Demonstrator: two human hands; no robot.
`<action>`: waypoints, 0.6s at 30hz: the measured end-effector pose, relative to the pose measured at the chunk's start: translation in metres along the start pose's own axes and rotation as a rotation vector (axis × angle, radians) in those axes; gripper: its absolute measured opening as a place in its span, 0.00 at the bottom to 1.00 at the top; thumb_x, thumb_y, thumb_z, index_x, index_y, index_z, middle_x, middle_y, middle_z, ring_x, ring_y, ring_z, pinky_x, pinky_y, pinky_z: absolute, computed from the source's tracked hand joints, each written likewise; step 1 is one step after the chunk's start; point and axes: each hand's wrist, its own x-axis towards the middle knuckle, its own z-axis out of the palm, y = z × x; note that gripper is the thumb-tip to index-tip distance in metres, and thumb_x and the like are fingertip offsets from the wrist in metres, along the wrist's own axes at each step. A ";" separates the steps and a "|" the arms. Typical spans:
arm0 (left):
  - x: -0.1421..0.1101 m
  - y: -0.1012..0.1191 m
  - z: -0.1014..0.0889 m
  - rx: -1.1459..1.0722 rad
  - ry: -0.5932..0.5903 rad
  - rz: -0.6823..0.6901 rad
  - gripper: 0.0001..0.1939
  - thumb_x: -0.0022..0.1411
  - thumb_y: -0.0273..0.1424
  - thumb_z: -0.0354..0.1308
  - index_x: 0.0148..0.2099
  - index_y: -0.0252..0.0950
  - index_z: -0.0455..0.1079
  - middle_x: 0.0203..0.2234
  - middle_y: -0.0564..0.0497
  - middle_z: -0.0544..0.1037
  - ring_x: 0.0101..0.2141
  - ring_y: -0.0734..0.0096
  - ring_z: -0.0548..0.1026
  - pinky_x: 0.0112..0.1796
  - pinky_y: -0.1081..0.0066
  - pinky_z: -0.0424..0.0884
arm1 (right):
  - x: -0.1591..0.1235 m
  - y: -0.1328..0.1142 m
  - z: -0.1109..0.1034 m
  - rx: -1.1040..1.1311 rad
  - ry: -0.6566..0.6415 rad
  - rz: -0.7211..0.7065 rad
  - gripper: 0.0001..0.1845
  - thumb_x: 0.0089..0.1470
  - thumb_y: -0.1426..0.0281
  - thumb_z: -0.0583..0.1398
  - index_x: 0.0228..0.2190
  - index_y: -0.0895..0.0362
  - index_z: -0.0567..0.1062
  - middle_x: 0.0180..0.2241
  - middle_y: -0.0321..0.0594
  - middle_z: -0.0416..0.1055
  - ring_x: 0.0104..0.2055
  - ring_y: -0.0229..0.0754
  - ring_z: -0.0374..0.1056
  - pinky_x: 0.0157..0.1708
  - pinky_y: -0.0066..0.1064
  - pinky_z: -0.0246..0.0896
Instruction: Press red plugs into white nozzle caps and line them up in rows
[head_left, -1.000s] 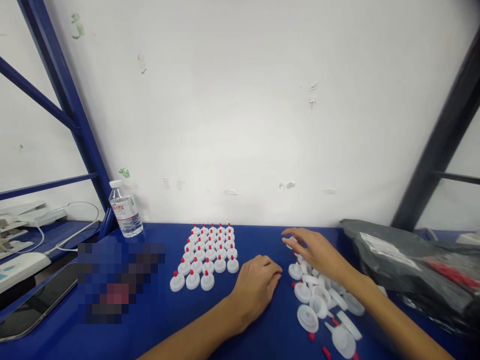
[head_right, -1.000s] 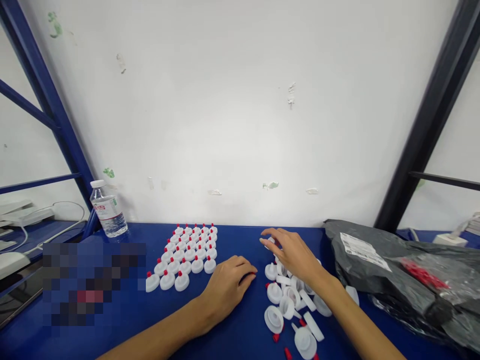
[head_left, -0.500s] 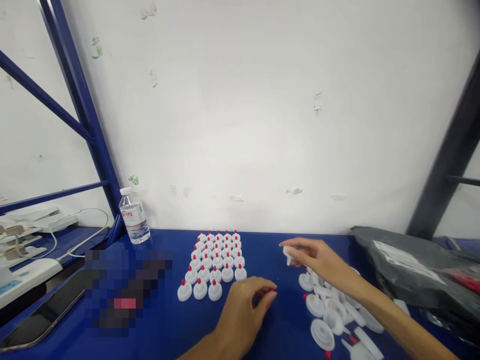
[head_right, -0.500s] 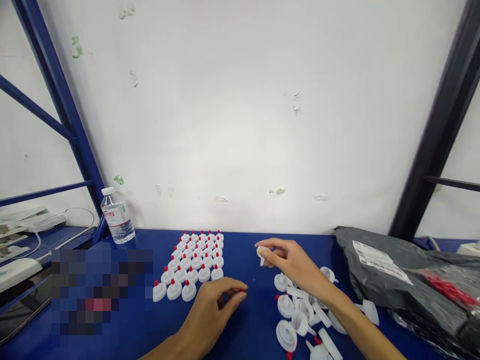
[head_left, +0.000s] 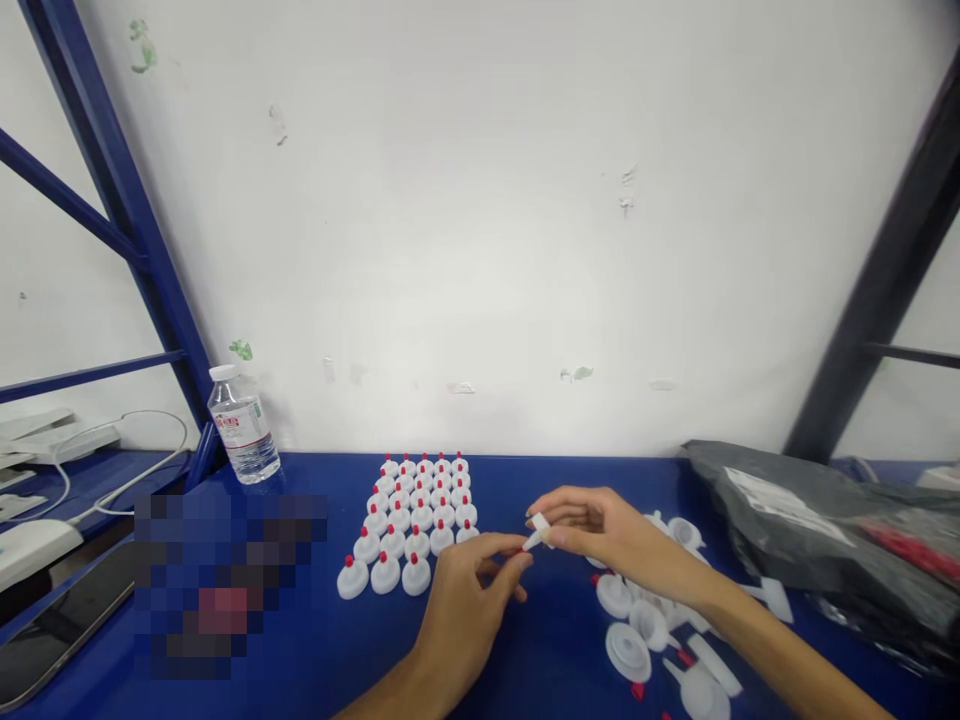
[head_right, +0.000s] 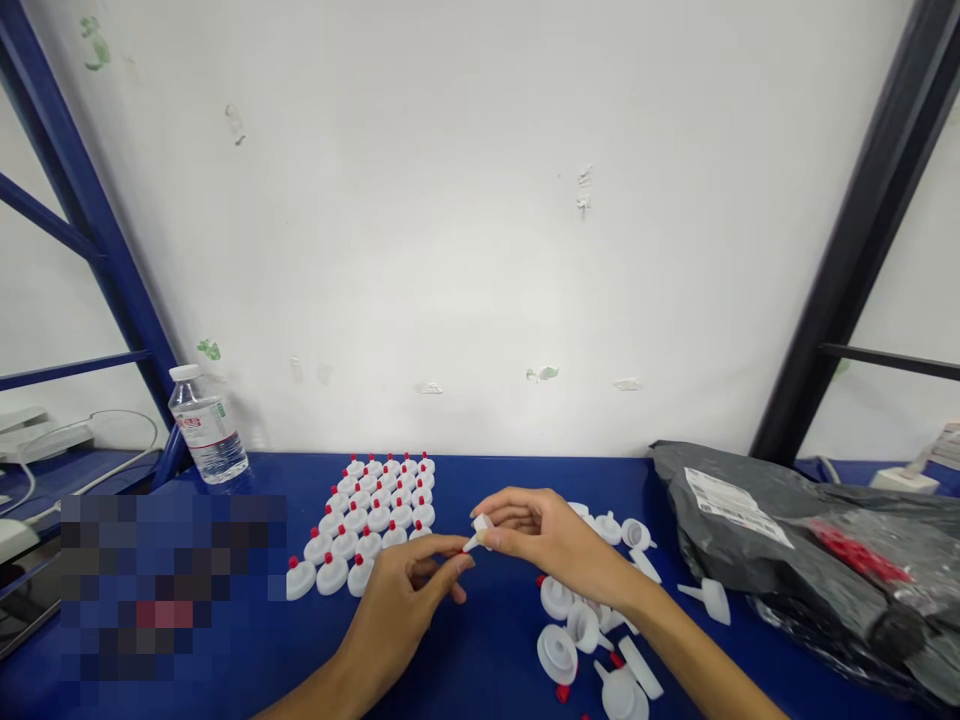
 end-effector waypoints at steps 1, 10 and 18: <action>0.000 0.000 0.000 -0.003 0.001 -0.001 0.14 0.64 0.37 0.58 0.47 0.38 0.79 0.30 0.49 0.82 0.26 0.68 0.79 0.27 0.74 0.70 | 0.000 0.000 0.000 -0.002 -0.005 0.000 0.22 0.53 0.54 0.65 0.45 0.54 0.77 0.43 0.43 0.79 0.46 0.48 0.75 0.49 0.38 0.68; 0.002 -0.009 0.001 -0.036 0.060 0.065 0.13 0.64 0.36 0.59 0.45 0.38 0.80 0.31 0.50 0.80 0.23 0.73 0.76 0.26 0.75 0.68 | 0.001 0.010 0.001 0.112 -0.042 0.040 0.21 0.48 0.60 0.70 0.43 0.56 0.78 0.39 0.44 0.81 0.46 0.50 0.76 0.47 0.37 0.69; -0.004 -0.006 -0.002 0.099 0.035 0.153 0.11 0.66 0.32 0.58 0.43 0.41 0.82 0.23 0.52 0.76 0.23 0.72 0.74 0.27 0.74 0.65 | 0.001 0.014 0.003 0.113 -0.043 0.056 0.22 0.47 0.60 0.71 0.42 0.58 0.79 0.38 0.45 0.81 0.44 0.50 0.76 0.45 0.37 0.70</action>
